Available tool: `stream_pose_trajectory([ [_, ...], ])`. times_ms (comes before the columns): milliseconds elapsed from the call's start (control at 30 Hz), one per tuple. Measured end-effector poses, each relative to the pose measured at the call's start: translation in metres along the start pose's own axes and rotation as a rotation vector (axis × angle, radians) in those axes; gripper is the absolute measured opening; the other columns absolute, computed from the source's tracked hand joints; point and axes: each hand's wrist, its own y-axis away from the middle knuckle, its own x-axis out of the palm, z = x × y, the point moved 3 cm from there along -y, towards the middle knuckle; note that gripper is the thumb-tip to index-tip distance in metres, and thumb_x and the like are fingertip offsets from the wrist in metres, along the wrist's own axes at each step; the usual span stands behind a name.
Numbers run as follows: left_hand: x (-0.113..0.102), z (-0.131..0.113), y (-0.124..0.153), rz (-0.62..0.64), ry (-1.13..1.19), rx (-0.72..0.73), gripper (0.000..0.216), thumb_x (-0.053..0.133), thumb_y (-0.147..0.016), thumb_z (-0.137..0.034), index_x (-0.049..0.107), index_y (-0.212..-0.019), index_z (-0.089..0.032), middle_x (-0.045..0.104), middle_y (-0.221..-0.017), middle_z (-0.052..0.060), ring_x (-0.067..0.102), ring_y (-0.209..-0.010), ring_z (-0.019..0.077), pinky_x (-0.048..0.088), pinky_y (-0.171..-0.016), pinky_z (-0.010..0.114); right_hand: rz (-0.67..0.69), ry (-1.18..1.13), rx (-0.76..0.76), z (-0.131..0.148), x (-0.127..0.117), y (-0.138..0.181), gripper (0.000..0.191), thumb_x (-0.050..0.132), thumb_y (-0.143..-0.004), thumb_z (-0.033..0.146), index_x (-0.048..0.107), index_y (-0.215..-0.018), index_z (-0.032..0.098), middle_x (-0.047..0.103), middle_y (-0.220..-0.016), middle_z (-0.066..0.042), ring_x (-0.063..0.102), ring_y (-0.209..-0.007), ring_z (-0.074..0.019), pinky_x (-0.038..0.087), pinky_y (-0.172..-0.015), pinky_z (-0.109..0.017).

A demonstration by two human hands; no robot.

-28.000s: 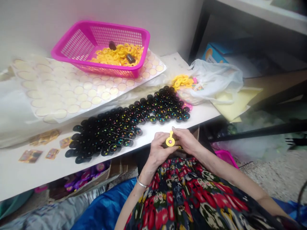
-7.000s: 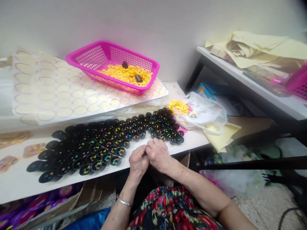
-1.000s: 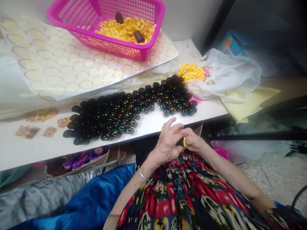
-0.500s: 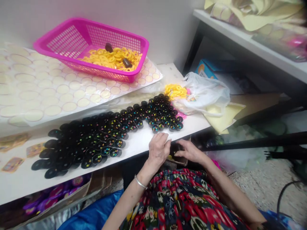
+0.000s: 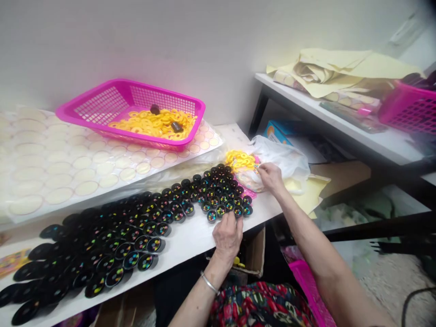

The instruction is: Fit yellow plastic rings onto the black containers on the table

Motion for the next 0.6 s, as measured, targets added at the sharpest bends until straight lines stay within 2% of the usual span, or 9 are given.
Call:
stream_pose_trajectory([
  [133,0.002,-0.001,0.0,0.035,-0.005,-0.037,0.018,0.056,-0.081,-0.032,0.056,-0.088,-0.015,0.061,-0.068,0.003,0.059,-0.059,0.0153,0.041,-0.052,0.025,0.089,0.144,0.179,-0.01,0.029,-0.037,0.024,0.054,-0.07,0.035,0.064,-0.067,0.013,0.06,-0.062,-0.005,0.052,-0.065,-0.0166,0.037,-0.062,-0.026],
  [267,0.008,-0.002,0.0,0.083,0.013,-0.101,0.019,0.055,-0.082,-0.034,0.057,-0.087,-0.016,0.062,-0.068,0.003,0.061,-0.061,0.0158,0.04,-0.052,0.025,0.121,0.107,0.234,-0.018,0.044,-0.041,0.018,0.059,-0.061,0.029,0.063,-0.066,0.013,0.057,-0.057,-0.001,0.049,-0.057,-0.014,0.034,-0.054,-0.024],
  [367,0.012,-0.002,-0.001,0.1,0.06,-0.138,0.015,0.054,-0.082,-0.032,0.058,-0.083,-0.017,0.062,-0.066,0.002,0.06,-0.061,0.0151,0.039,-0.053,0.025,0.072,0.104,0.242,-0.022,0.044,-0.039,0.015,0.056,-0.061,0.025,0.062,-0.067,0.012,0.057,-0.059,-0.002,0.049,-0.057,-0.0142,0.034,-0.053,-0.024],
  [467,0.008,-0.002,0.0,0.08,0.105,-0.147,0.012,0.055,-0.08,-0.029,0.058,-0.078,-0.017,0.06,-0.063,0.001,0.057,-0.057,0.0133,0.037,-0.052,0.024,-0.009,0.131,0.244,-0.024,0.035,-0.041,0.016,0.05,-0.062,0.019,0.062,-0.071,0.012,0.059,-0.063,-0.005,0.05,-0.061,-0.0163,0.037,-0.057,-0.026],
  [533,-0.002,-0.001,0.005,0.071,0.132,-0.127,0.012,0.054,-0.079,-0.027,0.057,-0.072,-0.017,0.057,-0.059,0.0,0.053,-0.053,0.0121,0.037,-0.052,0.024,-0.119,0.176,0.186,-0.02,0.023,-0.042,0.021,0.047,-0.064,0.017,0.062,-0.077,0.013,0.059,-0.067,-0.006,0.052,-0.066,-0.0183,0.039,-0.062,-0.028],
  [600,-0.015,0.003,0.012,0.067,0.155,-0.114,0.016,0.053,-0.079,-0.026,0.054,-0.066,-0.017,0.053,-0.056,-0.001,0.05,-0.051,0.011,0.036,-0.052,0.024,-0.241,0.185,0.065,-0.009,0.01,-0.036,0.023,0.045,-0.066,0.017,0.062,-0.082,0.013,0.06,-0.072,-0.007,0.053,-0.071,-0.0197,0.04,-0.068,-0.031],
])
